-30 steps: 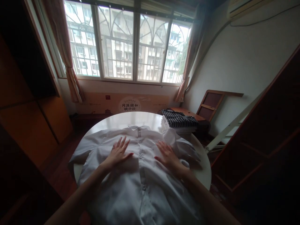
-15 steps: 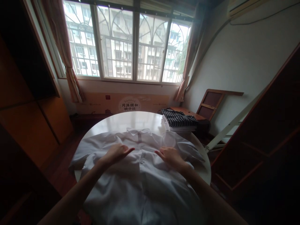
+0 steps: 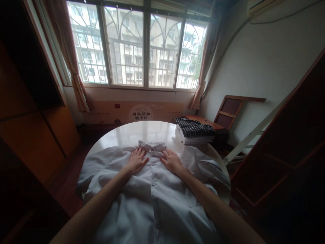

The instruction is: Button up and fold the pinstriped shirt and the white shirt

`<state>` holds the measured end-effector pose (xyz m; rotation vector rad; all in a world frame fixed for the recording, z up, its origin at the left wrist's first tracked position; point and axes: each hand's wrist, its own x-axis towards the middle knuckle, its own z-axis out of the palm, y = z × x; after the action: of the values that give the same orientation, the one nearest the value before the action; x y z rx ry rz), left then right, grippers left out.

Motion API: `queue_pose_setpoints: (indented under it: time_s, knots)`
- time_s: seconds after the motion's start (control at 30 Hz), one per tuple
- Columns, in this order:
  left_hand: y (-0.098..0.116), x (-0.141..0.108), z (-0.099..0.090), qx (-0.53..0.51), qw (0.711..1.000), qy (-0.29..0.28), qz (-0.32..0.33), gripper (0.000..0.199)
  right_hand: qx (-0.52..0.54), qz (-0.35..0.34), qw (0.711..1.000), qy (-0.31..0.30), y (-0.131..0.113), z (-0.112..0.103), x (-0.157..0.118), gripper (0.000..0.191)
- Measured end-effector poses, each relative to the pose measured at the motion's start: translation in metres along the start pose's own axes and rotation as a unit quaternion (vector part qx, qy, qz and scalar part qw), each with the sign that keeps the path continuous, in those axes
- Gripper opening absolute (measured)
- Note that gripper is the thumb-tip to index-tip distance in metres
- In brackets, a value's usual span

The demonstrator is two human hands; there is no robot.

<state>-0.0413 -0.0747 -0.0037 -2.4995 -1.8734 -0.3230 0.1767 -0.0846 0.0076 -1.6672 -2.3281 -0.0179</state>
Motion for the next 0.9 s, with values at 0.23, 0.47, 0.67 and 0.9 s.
queue_pose_setpoints:
  time_s: [0.23,0.47,0.67,0.9]
  knots:
    - [-0.0002,-0.0001,-0.0013,0.001,1.000,0.004,0.002,0.062,0.004,0.002,1.000,0.007,-0.0017,-0.0046,-0.0007,0.049]
    - [-0.0002,-0.0002,-0.0014,-0.005,1.000,0.005,0.001,0.062,0.005,0.001,1.000,0.008,-0.0020,-0.0058,-0.0015,0.049]
    - [0.0003,0.0000,-0.0018,-0.003,1.000,0.005,-0.003,0.060,0.006,0.002,1.000,0.007,-0.0027,-0.0070,-0.0016,0.049]
    - [0.0002,0.0006,-0.0017,-0.006,1.000,0.009,0.000,0.061,0.002,0.004,1.000,0.008,-0.0027,-0.0066,-0.0014,0.049]
